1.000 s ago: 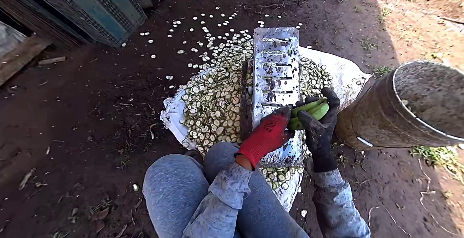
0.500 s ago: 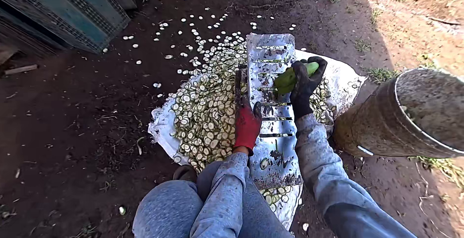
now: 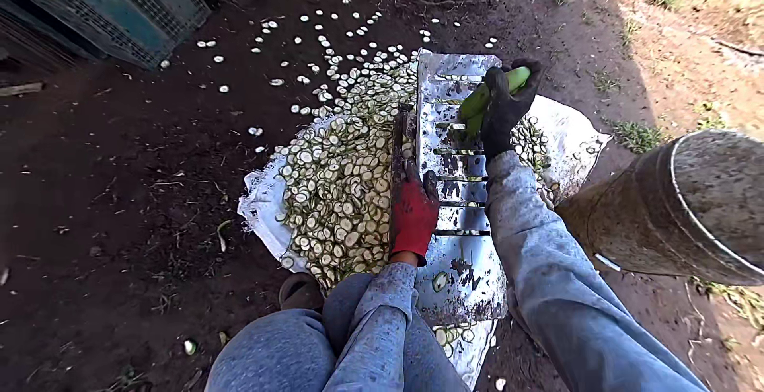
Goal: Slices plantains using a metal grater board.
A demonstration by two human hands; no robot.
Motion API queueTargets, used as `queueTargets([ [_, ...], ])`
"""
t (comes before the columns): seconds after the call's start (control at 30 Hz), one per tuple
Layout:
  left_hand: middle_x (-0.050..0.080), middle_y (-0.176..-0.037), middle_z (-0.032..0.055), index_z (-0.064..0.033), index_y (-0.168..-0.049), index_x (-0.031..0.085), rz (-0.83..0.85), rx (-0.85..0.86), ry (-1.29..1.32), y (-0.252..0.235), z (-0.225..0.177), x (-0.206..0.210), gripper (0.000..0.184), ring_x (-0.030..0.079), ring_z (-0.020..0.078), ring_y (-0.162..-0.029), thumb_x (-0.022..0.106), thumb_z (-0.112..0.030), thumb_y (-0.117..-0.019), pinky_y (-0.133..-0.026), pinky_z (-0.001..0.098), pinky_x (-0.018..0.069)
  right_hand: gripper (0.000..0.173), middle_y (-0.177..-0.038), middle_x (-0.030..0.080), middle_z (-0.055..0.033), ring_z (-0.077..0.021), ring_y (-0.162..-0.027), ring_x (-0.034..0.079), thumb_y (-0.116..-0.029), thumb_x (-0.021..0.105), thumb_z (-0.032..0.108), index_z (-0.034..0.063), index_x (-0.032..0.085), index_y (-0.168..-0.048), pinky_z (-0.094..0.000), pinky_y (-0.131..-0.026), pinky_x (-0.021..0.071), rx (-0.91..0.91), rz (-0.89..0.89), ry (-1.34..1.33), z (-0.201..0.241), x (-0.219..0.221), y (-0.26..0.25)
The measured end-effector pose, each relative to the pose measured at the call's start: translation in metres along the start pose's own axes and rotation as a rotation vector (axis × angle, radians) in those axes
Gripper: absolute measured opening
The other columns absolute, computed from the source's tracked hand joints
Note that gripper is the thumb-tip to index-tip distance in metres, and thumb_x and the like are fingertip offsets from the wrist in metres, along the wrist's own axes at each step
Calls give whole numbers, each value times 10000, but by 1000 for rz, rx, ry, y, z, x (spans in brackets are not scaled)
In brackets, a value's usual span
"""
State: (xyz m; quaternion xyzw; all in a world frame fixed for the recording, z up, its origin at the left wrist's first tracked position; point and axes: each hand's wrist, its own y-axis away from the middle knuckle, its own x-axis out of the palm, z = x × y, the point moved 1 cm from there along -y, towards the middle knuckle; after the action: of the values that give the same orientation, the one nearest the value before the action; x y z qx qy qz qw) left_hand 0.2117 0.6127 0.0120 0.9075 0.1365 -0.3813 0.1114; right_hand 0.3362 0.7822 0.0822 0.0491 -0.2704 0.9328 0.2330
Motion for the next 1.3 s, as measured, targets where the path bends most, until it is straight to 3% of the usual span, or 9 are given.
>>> queueTargets([
  [0.23, 574, -1401, 256, -134, -1629, 263, -11, -18, -8, 3, -2, 2, 627, 632, 424, -1201, 376, -445, -1097, -958, 613, 521, 480, -1020, 723, -28, -207, -859, 736, -787, 789, 146, 190, 529, -1189, -395, -754, 646, 220, 41, -183, 79, -145, 203],
  [0.43, 566, -1430, 239, -117, -1627, 276, 1, -26, -28, 0, -3, 1, 627, 615, 402, -1247, 400, -428, -1096, -1017, 580, 500, 493, -999, 633, -27, -124, -860, 645, -759, 773, 199, 69, 512, -1157, -316, -735, 580, -59, 94, 34, 12, -42, 72],
  [0.57, 572, -1426, 233, -112, -1627, 268, 1, 3, -28, -3, 0, 0, 635, 612, 389, -1258, 392, -437, -1095, -1029, 574, 499, 586, -1044, 611, -116, -189, -881, 617, -748, 799, 250, 47, 558, -1242, -378, -746, 548, 67, 93, 167, -5, 5, 4],
  [0.7, 569, -1426, 236, -115, -1621, 285, -10, 5, -27, -1, 0, 2, 629, 615, 393, -1251, 378, -449, -1097, -1012, 577, 509, 602, -1231, 606, -86, -202, -1032, 641, -790, 806, 244, 118, 526, -1307, -378, -814, 589, 125, 195, 53, 39, -77, 113],
  [0.8, 532, -1473, 235, -93, -1606, 317, -26, 4, -17, -2, -3, 2, 627, 592, 394, -1286, 401, -440, -1090, -1034, 583, 496, 532, -1280, 617, -9, -164, -1199, 605, -740, 842, 235, 178, 559, -1188, -359, -974, 558, 118, 57, 100, 74, -136, 207],
  [0.97, 598, -1385, 237, -103, -1610, 307, -12, -10, -58, -1, -4, 3, 623, 632, 401, -1218, 396, -440, -1093, -985, 592, 518, 544, -1424, 489, -169, -276, -1376, 429, -723, 800, 351, 74, 605, -1149, -424, -1102, 414, -81, 119, 360, 26, -84, 123],
  [1.1, 596, -1382, 245, -82, -1610, 294, -2, 7, -56, -2, 2, 4, 635, 630, 404, -1218, 397, -436, -1093, -978, 587, 524, 537, -1515, 367, -256, -426, -1384, 371, -670, 829, 310, 89, 655, -1127, -504, -1020, 464, -95, 117, 507, -2, -6, 26],
  [1.2, 581, -1405, 239, -80, -1611, 286, 1, 14, -48, -1, 3, 2, 638, 629, 404, -1220, 393, -437, -1094, -973, 591, 527, 512, -1380, 461, -216, -386, -1317, 410, -681, 824, 315, 98, 638, -1106, -492, -1029, 432, -99, 97, 461, 11, -27, 59],
  [1.3, 547, -1457, 229, -101, -1615, 291, -17, 13, -46, 1, 4, 4, 640, 611, 403, -1250, 386, -457, -1092, -988, 596, 519, 490, -1374, 516, -155, -309, -1319, 460, -705, 832, 335, 116, 634, -1095, -466, -1050, 449, 19, 71, 443, 55, -107, 178],
])
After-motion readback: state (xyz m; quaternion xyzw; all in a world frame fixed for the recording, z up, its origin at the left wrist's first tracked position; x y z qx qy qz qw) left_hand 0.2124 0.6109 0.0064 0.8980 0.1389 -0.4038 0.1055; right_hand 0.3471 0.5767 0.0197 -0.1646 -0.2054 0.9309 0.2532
